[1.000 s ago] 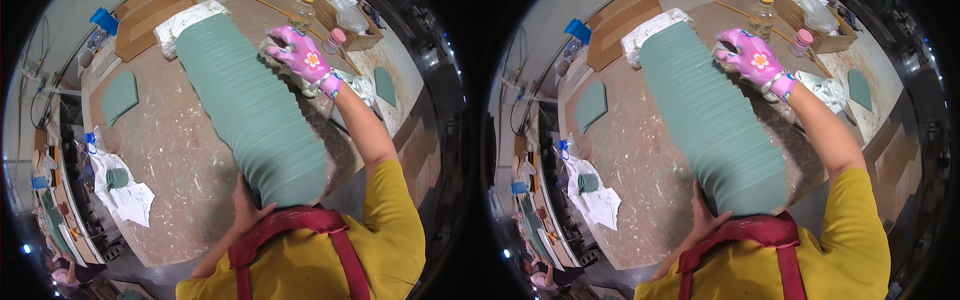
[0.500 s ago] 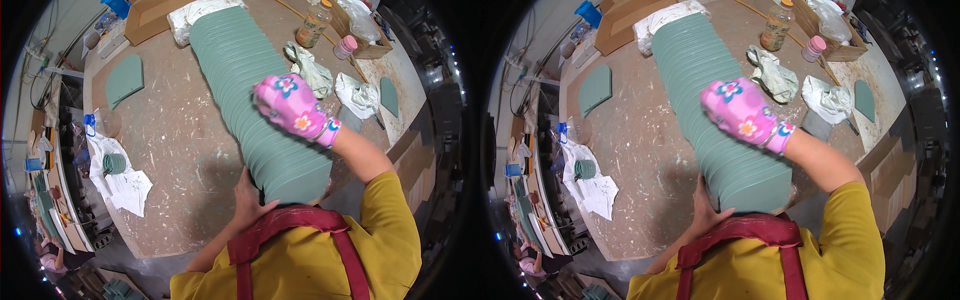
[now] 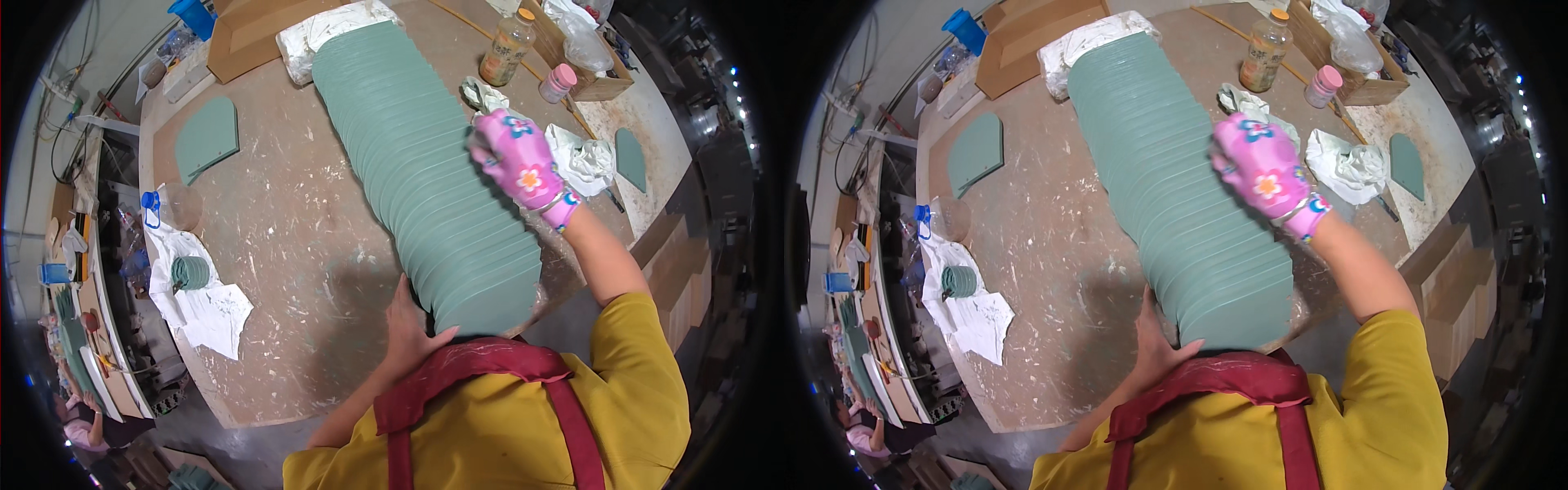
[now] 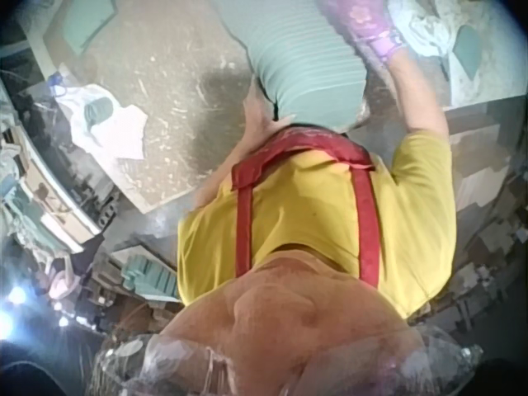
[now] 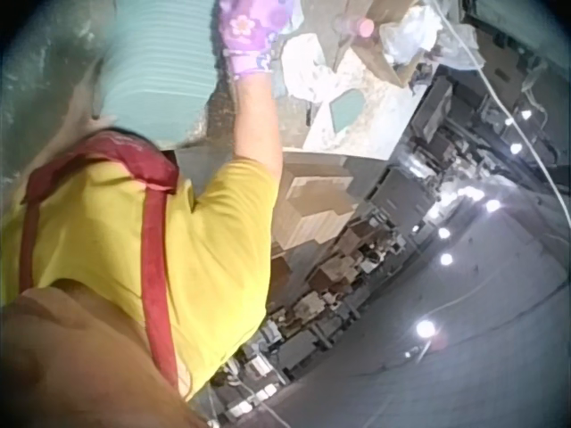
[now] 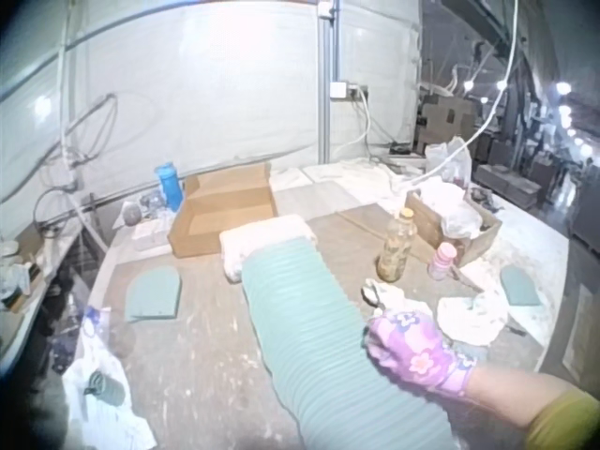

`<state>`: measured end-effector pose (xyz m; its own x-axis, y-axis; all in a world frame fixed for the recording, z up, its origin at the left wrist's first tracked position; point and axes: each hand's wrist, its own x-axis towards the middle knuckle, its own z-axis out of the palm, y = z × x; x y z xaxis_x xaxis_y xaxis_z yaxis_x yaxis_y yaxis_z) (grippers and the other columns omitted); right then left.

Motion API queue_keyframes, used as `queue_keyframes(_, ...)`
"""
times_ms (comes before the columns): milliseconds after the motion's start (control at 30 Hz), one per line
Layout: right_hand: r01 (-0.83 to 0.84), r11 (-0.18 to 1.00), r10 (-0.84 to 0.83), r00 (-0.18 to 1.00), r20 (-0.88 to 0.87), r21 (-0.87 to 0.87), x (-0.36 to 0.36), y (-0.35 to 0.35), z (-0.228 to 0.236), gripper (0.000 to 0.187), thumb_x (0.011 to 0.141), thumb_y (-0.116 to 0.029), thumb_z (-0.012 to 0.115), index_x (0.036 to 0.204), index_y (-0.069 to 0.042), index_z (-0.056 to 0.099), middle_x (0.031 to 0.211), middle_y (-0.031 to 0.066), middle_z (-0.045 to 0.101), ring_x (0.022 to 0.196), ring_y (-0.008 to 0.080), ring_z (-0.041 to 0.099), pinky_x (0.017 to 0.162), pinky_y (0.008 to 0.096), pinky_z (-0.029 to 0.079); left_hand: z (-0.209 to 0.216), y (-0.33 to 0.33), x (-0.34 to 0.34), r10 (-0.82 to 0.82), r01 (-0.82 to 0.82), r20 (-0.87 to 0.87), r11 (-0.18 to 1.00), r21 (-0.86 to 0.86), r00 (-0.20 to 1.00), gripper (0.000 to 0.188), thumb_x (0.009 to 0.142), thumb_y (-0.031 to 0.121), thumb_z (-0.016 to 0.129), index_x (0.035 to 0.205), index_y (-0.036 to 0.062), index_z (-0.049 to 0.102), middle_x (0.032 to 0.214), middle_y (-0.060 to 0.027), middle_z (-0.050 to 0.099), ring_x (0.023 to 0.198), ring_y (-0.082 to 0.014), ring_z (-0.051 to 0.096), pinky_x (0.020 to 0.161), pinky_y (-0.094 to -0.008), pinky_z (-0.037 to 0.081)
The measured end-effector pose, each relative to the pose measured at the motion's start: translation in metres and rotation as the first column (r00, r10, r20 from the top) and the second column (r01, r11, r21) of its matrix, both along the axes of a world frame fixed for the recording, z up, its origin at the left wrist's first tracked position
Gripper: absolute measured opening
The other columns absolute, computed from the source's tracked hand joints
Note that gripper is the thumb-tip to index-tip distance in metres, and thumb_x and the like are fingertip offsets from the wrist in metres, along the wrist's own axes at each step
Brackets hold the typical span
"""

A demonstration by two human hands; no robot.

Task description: The person sands a small foam block by hand, sands the edges of a stack of foam panels with a sanding block, and wipes the stack with a cloth.

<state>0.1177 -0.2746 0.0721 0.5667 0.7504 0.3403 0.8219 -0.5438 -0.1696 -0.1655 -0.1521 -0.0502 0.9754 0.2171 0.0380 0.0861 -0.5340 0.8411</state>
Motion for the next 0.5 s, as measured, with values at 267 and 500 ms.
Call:
queue_keyframes(267,0.188,0.968,-0.157,0.971,-0.180,0.166,-0.004,-0.027,0.014,0.033,0.085,-0.024,0.065,0.111,-0.005,0.057,0.099,0.0157,0.060,0.087,0.0375,0.061,0.075,0.0449,0.049,-0.003,0.000,0.000,0.009,-0.010,-0.040,1.000,-0.028,0.999,0.120,0.063,0.041,0.084,0.147,-0.0054,0.012,0.145,-0.0271,0.031,0.130,-0.0396,0.037,0.104,-0.0476,0.030)
queue_keyframes(500,-0.060,0.964,0.090,0.991,-0.102,0.261,0.028,0.078,0.002,0.028,0.089,-0.026,0.062,0.107,-0.005,0.057,0.096,0.0162,0.060,0.087,0.0373,0.061,0.075,0.0445,0.048,-0.005,0.000,-0.002,0.019,-0.019,0.044,1.000,-0.011,0.999,0.117,0.066,0.039,0.082,0.148,-0.0041,0.010,0.146,-0.0266,0.030,0.131,-0.0396,0.036,0.102,-0.0489,0.030)
